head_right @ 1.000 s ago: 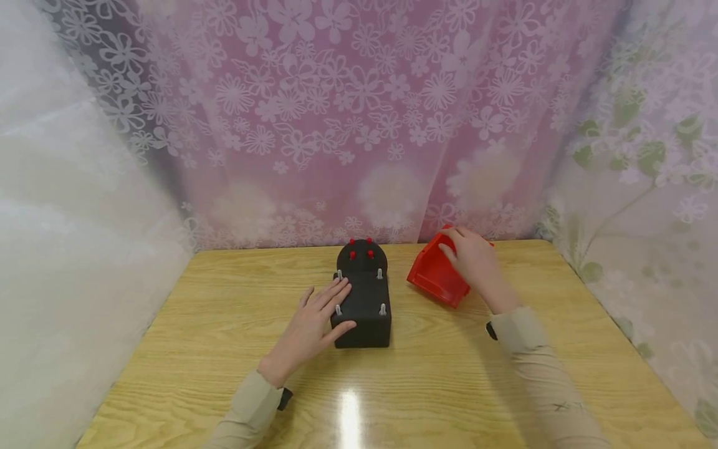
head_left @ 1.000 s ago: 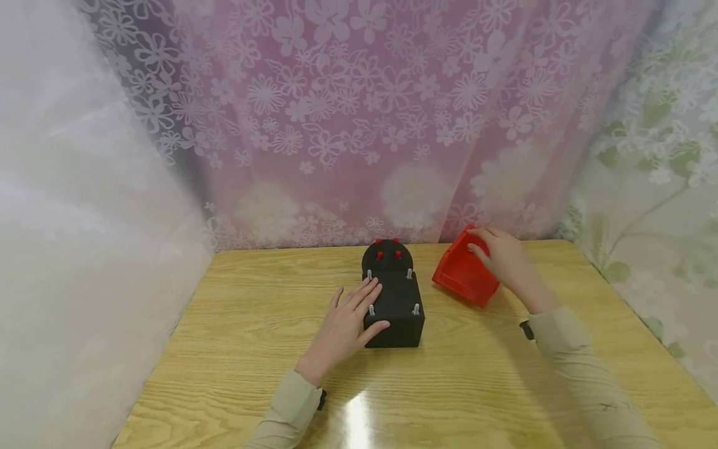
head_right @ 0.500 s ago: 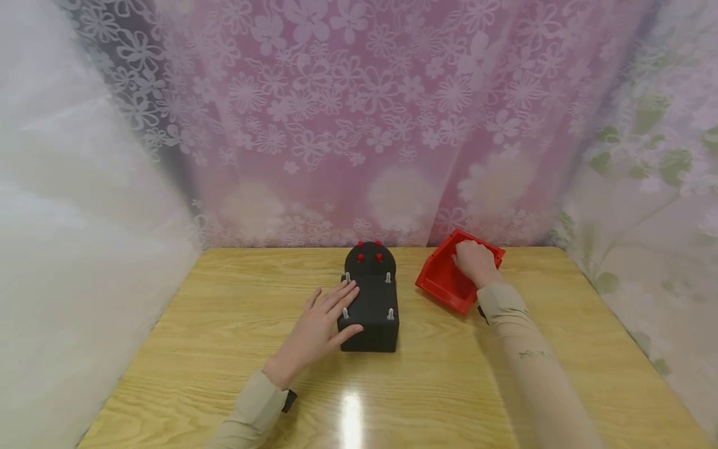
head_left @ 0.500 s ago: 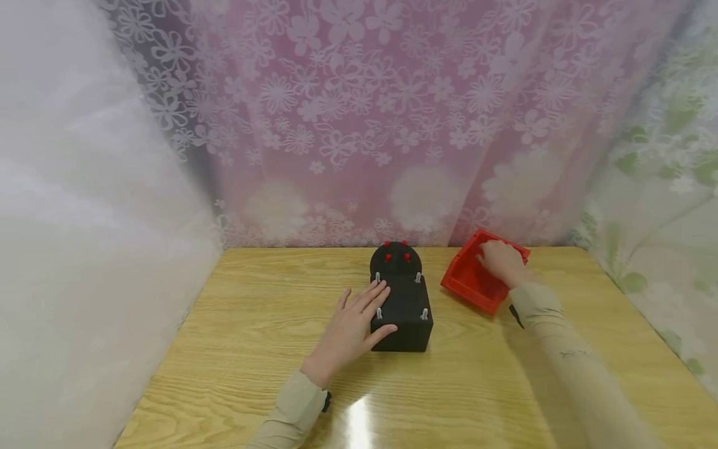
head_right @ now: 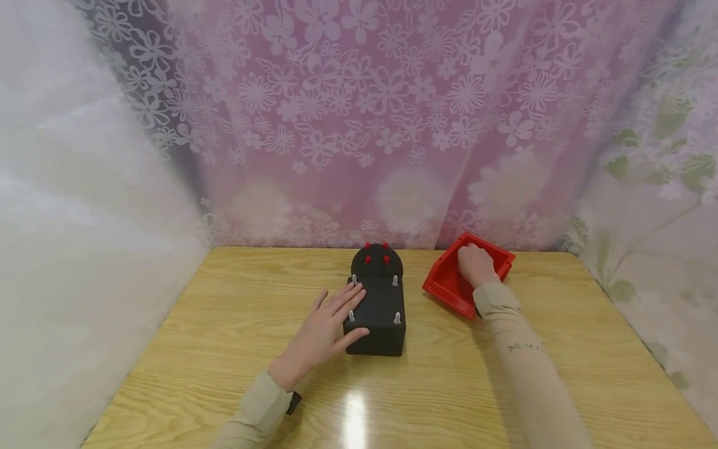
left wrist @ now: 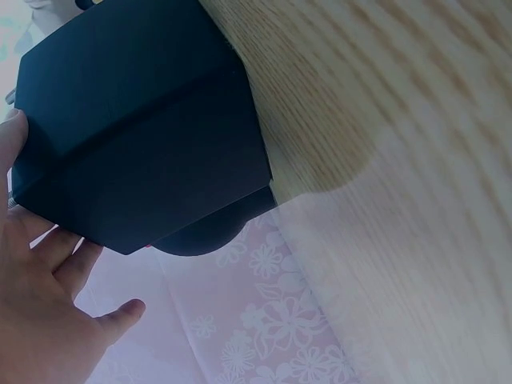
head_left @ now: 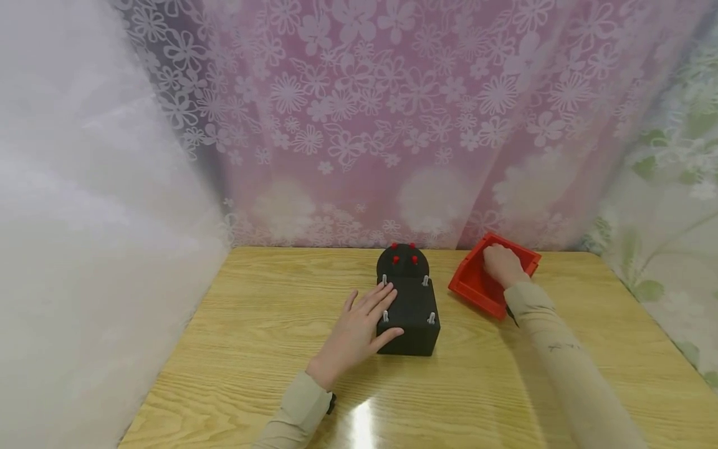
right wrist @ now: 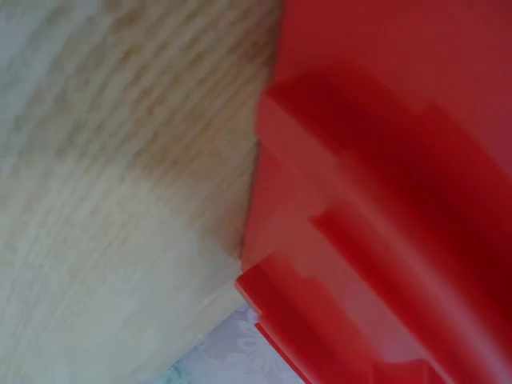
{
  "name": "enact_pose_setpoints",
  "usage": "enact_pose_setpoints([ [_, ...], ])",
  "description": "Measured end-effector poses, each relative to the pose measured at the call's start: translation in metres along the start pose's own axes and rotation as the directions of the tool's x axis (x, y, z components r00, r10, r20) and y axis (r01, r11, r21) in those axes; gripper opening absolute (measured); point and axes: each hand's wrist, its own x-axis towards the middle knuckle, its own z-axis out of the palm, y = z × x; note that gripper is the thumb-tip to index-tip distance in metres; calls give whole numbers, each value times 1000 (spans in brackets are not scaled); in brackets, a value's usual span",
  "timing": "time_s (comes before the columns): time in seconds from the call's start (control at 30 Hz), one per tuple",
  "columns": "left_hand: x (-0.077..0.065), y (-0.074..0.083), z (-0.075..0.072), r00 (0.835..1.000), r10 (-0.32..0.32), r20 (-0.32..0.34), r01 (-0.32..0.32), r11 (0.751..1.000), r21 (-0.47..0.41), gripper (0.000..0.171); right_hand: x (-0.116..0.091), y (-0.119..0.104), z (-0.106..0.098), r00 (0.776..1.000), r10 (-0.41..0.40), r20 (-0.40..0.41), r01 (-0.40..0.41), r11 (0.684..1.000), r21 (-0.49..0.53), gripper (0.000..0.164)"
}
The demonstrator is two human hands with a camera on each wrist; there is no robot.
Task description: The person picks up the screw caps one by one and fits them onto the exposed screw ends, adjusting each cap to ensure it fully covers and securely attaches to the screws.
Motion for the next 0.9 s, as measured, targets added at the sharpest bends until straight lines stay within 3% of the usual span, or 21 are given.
enact_pose_setpoints([
  [0.43,0,0,2,1000,0,6,0,1000,5,73,-2,4,7,999,-29,-15,29,999,14,8],
  [0.9,0,1,2,1000,-12,6,12,1000,-13,73,0,10,8,1000,-19,-11,20,997,77,18],
])
